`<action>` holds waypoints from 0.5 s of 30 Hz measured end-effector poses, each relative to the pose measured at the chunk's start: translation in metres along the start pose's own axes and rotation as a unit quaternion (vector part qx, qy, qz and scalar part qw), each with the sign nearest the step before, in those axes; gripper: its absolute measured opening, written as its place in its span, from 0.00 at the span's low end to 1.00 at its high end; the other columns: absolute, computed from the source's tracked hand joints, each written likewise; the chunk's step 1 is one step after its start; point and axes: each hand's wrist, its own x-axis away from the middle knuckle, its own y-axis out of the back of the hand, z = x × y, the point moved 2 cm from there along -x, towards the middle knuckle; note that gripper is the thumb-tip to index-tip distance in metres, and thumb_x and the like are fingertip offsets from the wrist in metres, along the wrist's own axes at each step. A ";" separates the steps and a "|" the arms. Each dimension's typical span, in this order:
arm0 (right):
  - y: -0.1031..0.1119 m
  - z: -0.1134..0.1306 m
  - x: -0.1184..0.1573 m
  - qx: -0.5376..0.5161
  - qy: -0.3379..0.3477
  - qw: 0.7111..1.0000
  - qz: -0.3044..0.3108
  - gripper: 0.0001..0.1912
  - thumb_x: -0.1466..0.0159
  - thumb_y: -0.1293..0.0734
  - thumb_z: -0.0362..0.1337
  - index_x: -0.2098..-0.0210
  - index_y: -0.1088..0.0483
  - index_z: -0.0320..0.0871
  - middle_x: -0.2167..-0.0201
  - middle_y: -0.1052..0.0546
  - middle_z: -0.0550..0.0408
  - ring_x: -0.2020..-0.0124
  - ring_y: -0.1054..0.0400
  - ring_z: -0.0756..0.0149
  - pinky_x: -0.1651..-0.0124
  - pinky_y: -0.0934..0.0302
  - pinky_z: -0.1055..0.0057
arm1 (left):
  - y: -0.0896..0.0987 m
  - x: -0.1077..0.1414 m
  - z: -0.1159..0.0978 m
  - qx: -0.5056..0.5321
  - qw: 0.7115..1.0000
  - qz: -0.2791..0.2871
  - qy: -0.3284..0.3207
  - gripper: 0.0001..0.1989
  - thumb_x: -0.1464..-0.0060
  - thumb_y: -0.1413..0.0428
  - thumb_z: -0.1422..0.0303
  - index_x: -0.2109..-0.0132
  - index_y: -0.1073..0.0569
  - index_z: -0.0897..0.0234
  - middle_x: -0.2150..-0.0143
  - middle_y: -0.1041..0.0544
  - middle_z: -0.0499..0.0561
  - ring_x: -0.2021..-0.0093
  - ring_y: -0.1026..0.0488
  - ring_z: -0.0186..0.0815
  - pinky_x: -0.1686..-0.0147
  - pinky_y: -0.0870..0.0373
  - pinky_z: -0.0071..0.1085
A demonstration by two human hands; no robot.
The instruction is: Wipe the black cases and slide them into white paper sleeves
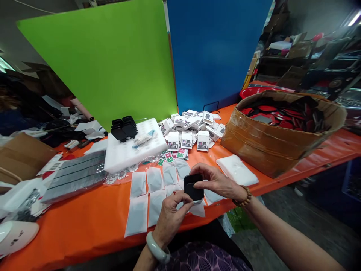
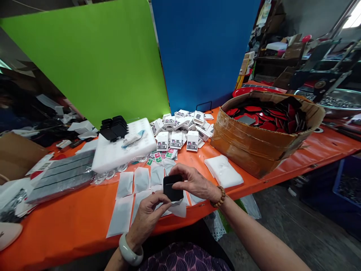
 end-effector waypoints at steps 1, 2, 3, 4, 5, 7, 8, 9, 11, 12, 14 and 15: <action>-0.001 -0.001 0.003 0.017 -0.006 1.000 0.016 0.12 0.41 0.31 0.37 0.58 0.31 0.43 0.64 0.29 0.56 0.64 0.35 0.67 0.61 0.39 0.70 | -0.002 0.001 0.000 0.007 1.000 -0.005 0.003 0.05 0.46 0.43 0.68 0.70 0.25 0.62 0.69 0.26 0.51 0.65 0.31 0.37 0.62 0.37 0.30; -0.003 0.000 0.006 0.037 -0.008 0.999 0.026 0.12 0.41 0.31 0.37 0.58 0.31 0.43 0.64 0.29 0.56 0.64 0.35 0.67 0.61 0.40 0.70 | -0.004 0.002 0.001 0.016 1.000 -0.008 0.008 0.05 0.46 0.43 0.68 0.70 0.25 0.63 0.69 0.27 0.51 0.66 0.31 0.37 0.62 0.37 0.30; -0.004 0.001 0.009 0.059 -0.009 0.998 0.031 0.11 0.41 0.31 0.37 0.58 0.31 0.43 0.64 0.28 0.57 0.65 0.35 0.67 0.62 0.40 0.70 | -0.007 0.003 0.001 0.028 0.999 -0.009 0.016 0.06 0.47 0.42 0.68 0.70 0.25 0.63 0.70 0.27 0.50 0.66 0.31 0.37 0.63 0.37 0.30; -0.004 0.002 0.013 0.078 -0.010 0.996 0.032 0.12 0.41 0.31 0.37 0.58 0.31 0.44 0.64 0.28 0.57 0.65 0.36 0.67 0.62 0.40 0.70 | -0.009 0.004 0.001 0.042 0.999 -0.010 0.024 0.06 0.47 0.42 0.68 0.70 0.26 0.63 0.71 0.27 0.50 0.67 0.31 0.37 0.63 0.36 0.29; -0.005 0.004 0.016 0.093 -0.013 0.995 0.030 0.12 0.41 0.32 0.36 0.57 0.31 0.44 0.64 0.28 0.57 0.65 0.36 0.67 0.62 0.41 0.71 | -0.012 0.005 0.001 0.060 0.998 -0.011 0.033 0.06 0.47 0.42 0.67 0.70 0.26 0.64 0.71 0.28 0.50 0.68 0.31 0.36 0.64 0.36 0.29; -0.006 0.006 0.023 0.106 -0.027 0.994 0.026 0.12 0.41 0.32 0.36 0.57 0.31 0.44 0.65 0.28 0.57 0.67 0.37 0.68 0.63 0.41 0.71 | -0.017 0.008 0.001 0.095 0.994 -0.013 0.049 0.06 0.48 0.41 0.66 0.70 0.26 0.65 0.72 0.28 0.50 0.69 0.32 0.36 0.66 0.35 0.29; -0.007 0.006 0.027 0.102 -0.038 0.994 0.021 0.12 0.41 0.32 0.36 0.57 0.31 0.44 0.66 0.29 0.57 0.67 0.37 0.68 0.64 0.41 0.71 | -0.020 0.009 0.002 0.113 0.992 -0.014 0.057 0.07 0.49 0.41 0.66 0.70 0.26 0.65 0.72 0.29 0.50 0.70 0.32 0.35 0.67 0.35 0.29; -0.010 0.005 0.030 0.092 -0.048 0.995 0.012 0.12 0.42 0.32 0.35 0.58 0.31 0.44 0.66 0.29 0.58 0.67 0.37 0.68 0.64 0.41 0.71 | -0.022 0.010 0.002 0.129 0.989 -0.016 0.064 0.07 0.50 0.40 0.66 0.71 0.26 0.65 0.73 0.29 0.49 0.71 0.33 0.34 0.68 0.35 0.28; -0.015 -0.001 0.035 0.067 -0.069 0.994 -0.046 0.10 0.43 0.31 0.35 0.61 0.32 0.44 0.68 0.30 0.58 0.68 0.37 0.69 0.65 0.42 0.72 | -0.029 0.013 0.004 0.159 0.984 -0.027 0.078 0.08 0.52 0.39 0.66 0.72 0.28 0.66 0.75 0.31 0.47 0.72 0.35 0.32 0.70 0.36 0.27; -0.019 -0.005 0.038 0.053 -0.079 0.991 -0.092 0.09 0.44 0.31 0.35 0.63 0.32 0.43 0.69 0.30 0.59 0.68 0.38 0.69 0.66 0.42 0.72 | -0.032 0.014 0.006 0.172 0.981 -0.036 0.082 0.09 0.52 0.39 0.66 0.72 0.29 0.66 0.75 0.31 0.46 0.73 0.36 0.31 0.71 0.37 0.26; -0.027 -0.016 0.044 0.015 -0.096 0.978 -0.187 0.10 0.44 0.31 0.36 0.64 0.34 0.43 0.71 0.31 0.59 0.71 0.38 0.70 0.68 0.42 0.73 | -0.037 0.015 0.009 0.187 0.977 -0.061 0.086 0.09 0.53 0.38 0.65 0.72 0.30 0.65 0.77 0.33 0.45 0.74 0.37 0.30 0.73 0.38 0.25; -0.031 -0.021 0.047 -0.006 -0.103 0.970 -0.221 0.10 0.44 0.31 0.37 0.64 0.35 0.44 0.72 0.31 0.60 0.72 0.38 0.70 0.69 0.42 0.73 | -0.039 0.015 0.011 0.191 0.975 -0.072 0.086 0.10 0.53 0.38 0.65 0.72 0.30 0.66 0.77 0.33 0.44 0.75 0.38 0.29 0.73 0.39 0.25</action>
